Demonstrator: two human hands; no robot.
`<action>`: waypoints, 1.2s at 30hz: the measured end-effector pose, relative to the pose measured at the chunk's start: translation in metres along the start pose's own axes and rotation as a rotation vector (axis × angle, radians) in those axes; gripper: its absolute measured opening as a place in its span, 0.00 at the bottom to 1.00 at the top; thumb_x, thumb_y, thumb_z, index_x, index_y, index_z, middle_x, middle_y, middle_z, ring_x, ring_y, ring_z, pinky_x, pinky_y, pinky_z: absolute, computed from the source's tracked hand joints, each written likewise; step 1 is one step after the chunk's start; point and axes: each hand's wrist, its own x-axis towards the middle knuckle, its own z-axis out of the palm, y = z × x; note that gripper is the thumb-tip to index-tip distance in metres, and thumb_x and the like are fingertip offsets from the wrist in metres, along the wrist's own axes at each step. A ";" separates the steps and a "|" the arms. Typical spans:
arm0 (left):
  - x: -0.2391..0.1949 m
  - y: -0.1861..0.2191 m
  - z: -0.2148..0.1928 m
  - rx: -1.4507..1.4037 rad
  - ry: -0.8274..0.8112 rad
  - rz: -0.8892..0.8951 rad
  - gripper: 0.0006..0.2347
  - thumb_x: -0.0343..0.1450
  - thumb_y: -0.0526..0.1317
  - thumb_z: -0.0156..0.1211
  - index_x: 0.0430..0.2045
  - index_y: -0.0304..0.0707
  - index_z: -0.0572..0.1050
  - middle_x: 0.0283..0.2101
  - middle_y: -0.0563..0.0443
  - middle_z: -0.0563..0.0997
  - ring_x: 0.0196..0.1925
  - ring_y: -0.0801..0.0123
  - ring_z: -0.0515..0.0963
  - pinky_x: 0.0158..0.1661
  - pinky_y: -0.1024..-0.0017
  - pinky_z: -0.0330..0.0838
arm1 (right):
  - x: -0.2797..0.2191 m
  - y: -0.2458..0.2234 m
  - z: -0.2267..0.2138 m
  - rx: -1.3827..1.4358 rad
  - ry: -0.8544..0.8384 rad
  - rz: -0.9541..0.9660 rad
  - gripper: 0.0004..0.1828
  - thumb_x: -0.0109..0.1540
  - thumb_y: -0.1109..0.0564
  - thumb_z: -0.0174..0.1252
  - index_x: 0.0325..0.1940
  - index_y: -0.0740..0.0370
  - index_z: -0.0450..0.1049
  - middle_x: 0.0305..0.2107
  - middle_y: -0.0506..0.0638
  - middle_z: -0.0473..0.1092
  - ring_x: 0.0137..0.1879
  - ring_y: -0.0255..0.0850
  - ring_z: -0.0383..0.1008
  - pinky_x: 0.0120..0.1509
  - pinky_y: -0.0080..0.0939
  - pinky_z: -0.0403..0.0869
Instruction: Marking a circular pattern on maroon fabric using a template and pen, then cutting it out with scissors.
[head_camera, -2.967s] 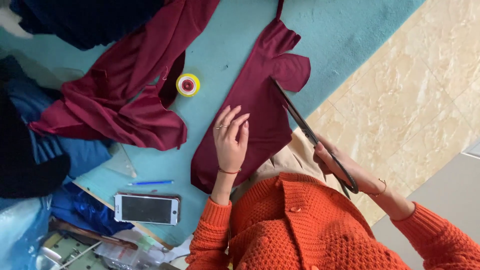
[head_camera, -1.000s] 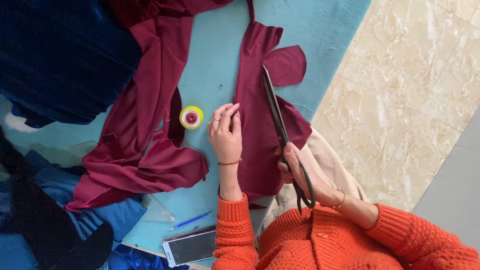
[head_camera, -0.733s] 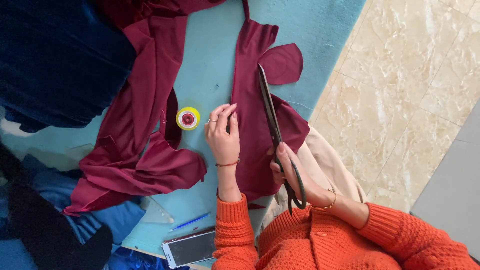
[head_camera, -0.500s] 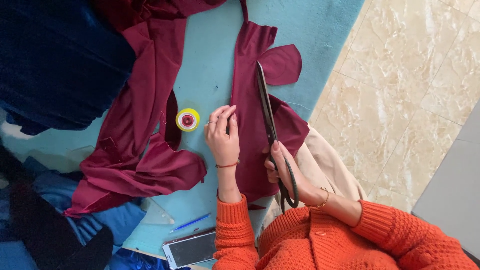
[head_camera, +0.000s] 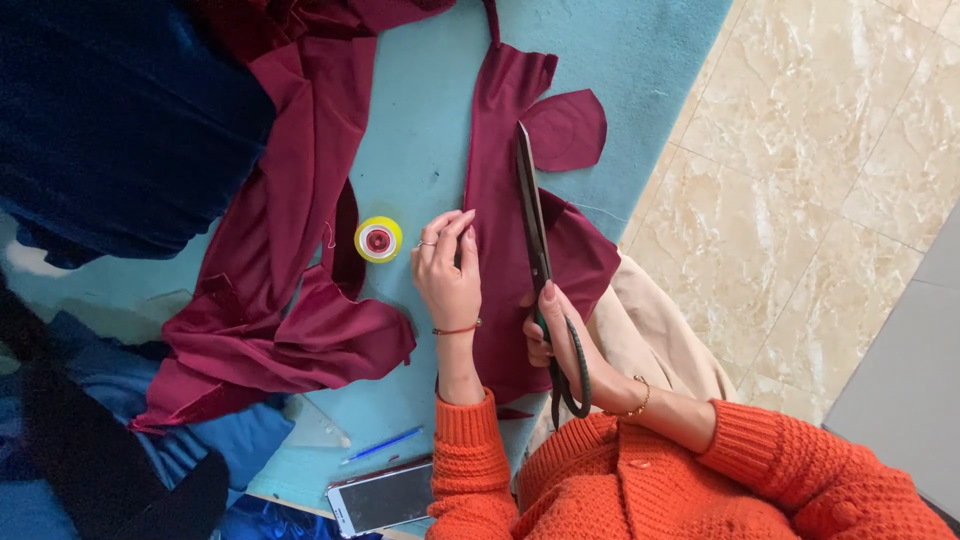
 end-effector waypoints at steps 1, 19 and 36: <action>0.000 0.001 0.000 0.000 0.000 0.000 0.10 0.75 0.37 0.60 0.47 0.58 0.80 0.48 0.62 0.80 0.51 0.69 0.81 0.46 0.70 0.70 | 0.000 0.001 0.000 0.000 0.000 0.000 0.24 0.74 0.38 0.36 0.55 0.61 0.63 0.24 0.46 0.55 0.22 0.30 0.54 0.23 0.29 0.57; 0.001 0.000 -0.001 -0.006 0.012 0.011 0.10 0.75 0.37 0.58 0.48 0.58 0.80 0.49 0.62 0.79 0.52 0.69 0.81 0.46 0.69 0.70 | -0.007 -0.017 0.012 0.066 -0.009 -0.022 0.20 0.75 0.39 0.34 0.47 0.58 0.59 0.23 0.44 0.52 0.22 0.30 0.53 0.23 0.29 0.56; 0.036 0.040 0.029 0.126 0.084 0.015 0.13 0.73 0.43 0.63 0.51 0.54 0.77 0.47 0.55 0.74 0.48 0.60 0.78 0.50 0.60 0.71 | -0.009 -0.143 -0.181 -0.407 0.047 -0.539 0.38 0.67 0.28 0.45 0.66 0.61 0.60 0.23 0.45 0.53 0.24 0.29 0.53 0.27 0.28 0.55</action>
